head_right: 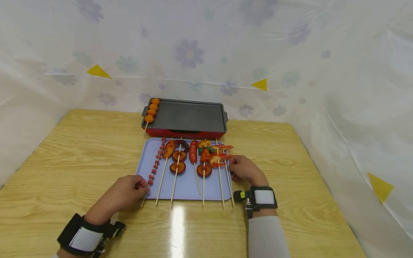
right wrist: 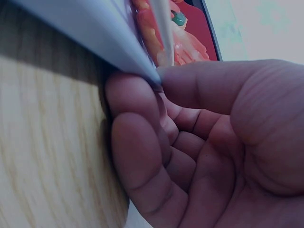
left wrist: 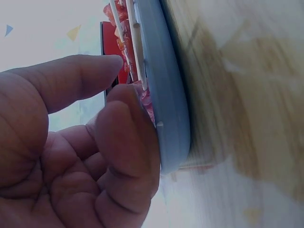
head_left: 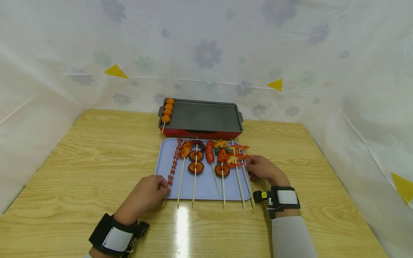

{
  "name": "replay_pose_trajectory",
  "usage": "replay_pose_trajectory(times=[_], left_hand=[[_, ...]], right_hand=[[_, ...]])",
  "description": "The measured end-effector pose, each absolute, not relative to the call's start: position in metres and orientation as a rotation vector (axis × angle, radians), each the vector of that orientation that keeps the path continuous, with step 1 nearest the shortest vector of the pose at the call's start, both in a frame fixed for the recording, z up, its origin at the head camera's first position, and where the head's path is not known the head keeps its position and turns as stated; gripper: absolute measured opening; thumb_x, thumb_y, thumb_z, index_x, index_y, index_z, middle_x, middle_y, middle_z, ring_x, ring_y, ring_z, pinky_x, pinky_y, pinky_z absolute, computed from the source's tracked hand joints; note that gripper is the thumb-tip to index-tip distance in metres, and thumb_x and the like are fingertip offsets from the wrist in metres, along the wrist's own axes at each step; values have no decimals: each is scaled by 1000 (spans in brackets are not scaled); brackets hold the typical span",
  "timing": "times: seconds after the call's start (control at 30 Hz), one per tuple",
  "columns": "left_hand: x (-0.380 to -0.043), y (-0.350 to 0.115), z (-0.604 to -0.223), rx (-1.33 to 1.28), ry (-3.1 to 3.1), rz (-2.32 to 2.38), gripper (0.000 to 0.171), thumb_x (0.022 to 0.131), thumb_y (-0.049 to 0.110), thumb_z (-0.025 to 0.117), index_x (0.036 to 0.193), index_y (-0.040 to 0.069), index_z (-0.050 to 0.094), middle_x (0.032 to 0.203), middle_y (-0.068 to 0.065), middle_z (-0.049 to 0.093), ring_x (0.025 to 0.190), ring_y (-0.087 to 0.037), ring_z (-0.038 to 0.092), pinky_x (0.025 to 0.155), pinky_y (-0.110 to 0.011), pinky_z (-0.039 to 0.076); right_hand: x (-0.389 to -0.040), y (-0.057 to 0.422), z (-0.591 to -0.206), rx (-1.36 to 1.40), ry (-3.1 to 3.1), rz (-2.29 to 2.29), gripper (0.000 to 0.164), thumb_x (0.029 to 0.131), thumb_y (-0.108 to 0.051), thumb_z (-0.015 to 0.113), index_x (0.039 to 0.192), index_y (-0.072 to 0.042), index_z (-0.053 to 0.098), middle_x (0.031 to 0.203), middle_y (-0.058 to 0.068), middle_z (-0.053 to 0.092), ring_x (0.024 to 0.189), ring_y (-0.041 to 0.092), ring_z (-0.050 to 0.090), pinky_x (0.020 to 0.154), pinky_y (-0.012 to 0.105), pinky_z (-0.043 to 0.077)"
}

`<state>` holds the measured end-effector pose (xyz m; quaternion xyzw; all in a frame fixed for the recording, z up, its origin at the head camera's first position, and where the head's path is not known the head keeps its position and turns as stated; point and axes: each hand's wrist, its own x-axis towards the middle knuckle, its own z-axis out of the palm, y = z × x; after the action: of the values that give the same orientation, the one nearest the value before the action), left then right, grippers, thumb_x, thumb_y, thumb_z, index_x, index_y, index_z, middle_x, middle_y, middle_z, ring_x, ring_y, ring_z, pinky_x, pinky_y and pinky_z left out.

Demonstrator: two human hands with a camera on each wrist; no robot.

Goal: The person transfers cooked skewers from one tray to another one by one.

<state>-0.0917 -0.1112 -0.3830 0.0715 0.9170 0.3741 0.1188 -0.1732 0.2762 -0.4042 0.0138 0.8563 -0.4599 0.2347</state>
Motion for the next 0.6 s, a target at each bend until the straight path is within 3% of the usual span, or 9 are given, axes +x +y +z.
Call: replay_pose_trajectory(times=[0.2, 0.23, 0.3, 0.33, 0.4, 0.47, 0.6], left_hand=[[-93, -111, -385, 228, 2756, 1156, 14, 91, 17, 70, 84, 7, 63, 73, -3, 58, 64, -18, 53, 56, -33, 44], [-94, -111, -385, 269, 2802, 1165, 15, 91, 19, 70, 90, 5, 65, 81, -6, 62, 71, -21, 58, 62, -36, 49], [-96, -113, -387, 374, 2936, 1109, 31, 91, 26, 72, 111, 3, 67, 111, -17, 65, 102, -33, 61, 84, -49, 51], [-97, -114, -388, 430, 3016, 1048, 44, 90, 31, 73, 124, 3, 64, 129, -20, 58, 120, -39, 53, 95, -56, 45], [-97, -117, -388, 531, 3158, 895, 69, 87, 41, 74, 144, 8, 51, 156, -22, 32, 144, -47, 20, 106, -71, 25], [-97, -120, -388, 586, 3240, 741, 83, 86, 50, 72, 152, 14, 40, 164, -17, 7, 147, -46, -9, 105, -78, 9], [-96, -122, -387, 616, 3286, 639, 86, 85, 58, 68, 154, 16, 36, 165, -11, -4, 146, -40, -21, 104, -79, 2]], right_hand=[[-174, 275, -405, 59, 2360, -1250, 13, 100, -12, 53, 95, 0, 53, 81, 11, 57, 66, 20, 58, 59, 32, 51], [-174, 275, -405, 57, 2362, -1247, 13, 100, -13, 54, 95, -1, 53, 81, 11, 58, 67, 20, 59, 59, 31, 51], [-174, 275, -405, 72, 2360, -1248, 12, 99, -12, 54, 94, -1, 53, 81, 11, 58, 67, 20, 59, 59, 31, 51], [-174, 275, -405, 78, 2355, -1253, 12, 99, -12, 54, 94, -1, 53, 80, 11, 58, 66, 20, 59, 59, 31, 51], [-174, 275, -405, 72, 2351, -1252, 12, 100, -12, 54, 94, -1, 52, 80, 11, 57, 66, 20, 59, 59, 31, 51], [-174, 275, -405, 76, 2351, -1255, 12, 100, -12, 54, 94, -1, 53, 80, 11, 57, 66, 19, 58, 59, 31, 51], [-175, 274, -405, 83, 2356, -1254, 13, 100, -13, 54, 95, -1, 54, 80, 10, 58, 66, 19, 59, 59, 31, 52]])
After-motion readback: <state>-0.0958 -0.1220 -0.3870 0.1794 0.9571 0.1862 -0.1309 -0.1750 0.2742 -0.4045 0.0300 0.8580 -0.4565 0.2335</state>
